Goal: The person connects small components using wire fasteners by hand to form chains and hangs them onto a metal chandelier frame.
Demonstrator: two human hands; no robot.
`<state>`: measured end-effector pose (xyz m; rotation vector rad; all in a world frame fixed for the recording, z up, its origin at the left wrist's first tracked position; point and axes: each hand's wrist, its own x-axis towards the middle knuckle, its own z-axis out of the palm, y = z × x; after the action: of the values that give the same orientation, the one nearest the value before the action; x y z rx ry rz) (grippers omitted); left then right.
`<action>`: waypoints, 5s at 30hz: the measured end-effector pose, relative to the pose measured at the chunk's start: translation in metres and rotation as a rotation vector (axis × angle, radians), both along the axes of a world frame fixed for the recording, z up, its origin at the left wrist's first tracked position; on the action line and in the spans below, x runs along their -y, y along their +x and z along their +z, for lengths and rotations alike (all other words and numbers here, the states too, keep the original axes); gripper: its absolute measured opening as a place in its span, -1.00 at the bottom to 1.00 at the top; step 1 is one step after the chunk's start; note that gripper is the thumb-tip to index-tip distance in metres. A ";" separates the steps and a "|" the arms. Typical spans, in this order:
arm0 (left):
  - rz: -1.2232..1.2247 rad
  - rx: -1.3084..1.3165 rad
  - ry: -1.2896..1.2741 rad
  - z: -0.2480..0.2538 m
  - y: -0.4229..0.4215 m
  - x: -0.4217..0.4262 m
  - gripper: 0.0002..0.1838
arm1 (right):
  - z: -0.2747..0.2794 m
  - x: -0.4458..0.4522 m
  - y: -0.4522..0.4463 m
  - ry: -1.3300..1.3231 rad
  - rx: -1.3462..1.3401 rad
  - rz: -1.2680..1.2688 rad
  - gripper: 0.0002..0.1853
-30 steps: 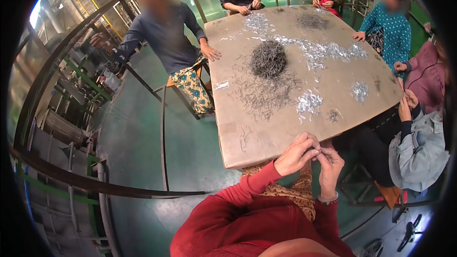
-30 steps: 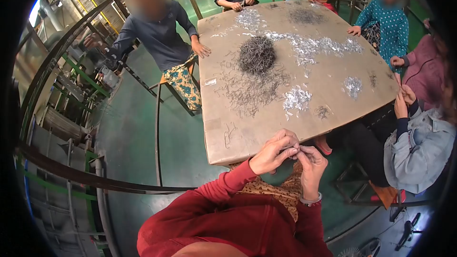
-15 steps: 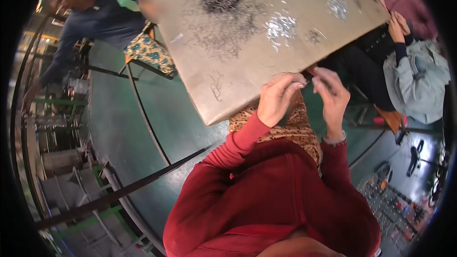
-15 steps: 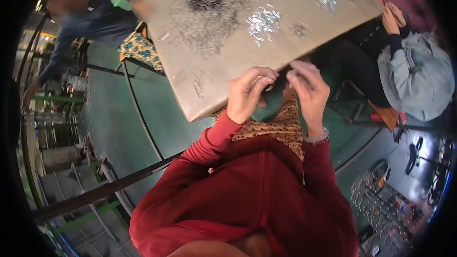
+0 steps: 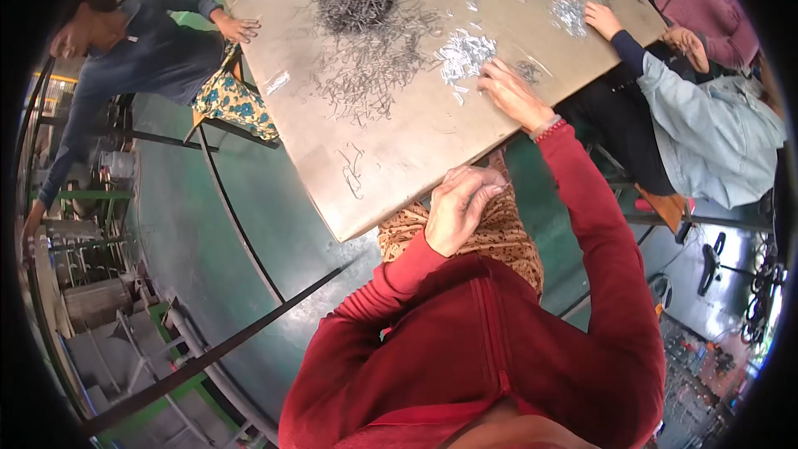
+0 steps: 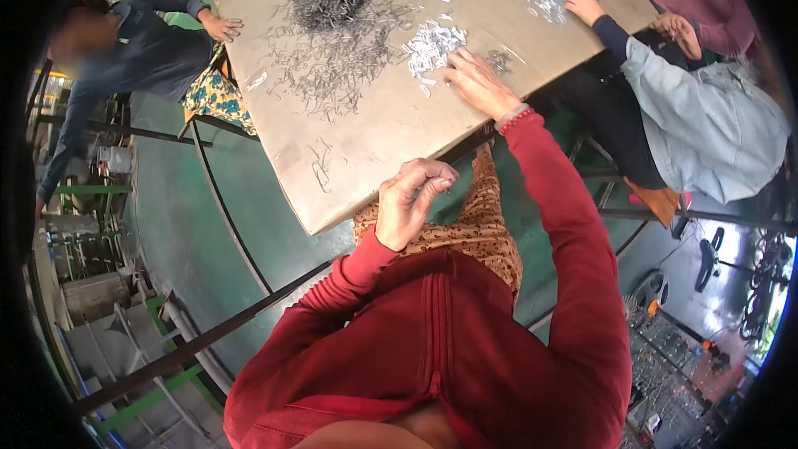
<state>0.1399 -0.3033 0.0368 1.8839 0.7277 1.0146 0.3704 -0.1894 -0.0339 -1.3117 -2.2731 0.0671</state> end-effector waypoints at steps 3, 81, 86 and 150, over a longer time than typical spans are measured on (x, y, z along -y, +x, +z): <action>0.003 0.022 -0.020 -0.005 0.000 -0.001 -0.93 | 0.010 0.005 -0.003 -0.007 0.025 -0.027 -0.88; -0.017 0.231 -0.503 -0.016 0.024 -0.012 -0.84 | 0.056 0.166 -0.098 -0.143 -1.352 -0.411 -0.63; -0.014 0.206 -0.409 -0.011 0.019 -0.012 -0.87 | 0.061 0.152 -0.074 -0.077 -1.252 -0.464 -0.67; 0.518 -0.890 0.473 -0.102 -0.121 -0.167 -0.92 | 0.072 0.142 -0.072 -0.155 -1.299 -0.220 -0.82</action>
<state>0.0185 -0.1359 -0.0647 2.6652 1.6653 0.6239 0.2985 -0.3311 0.0385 -1.0565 -1.0232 0.7760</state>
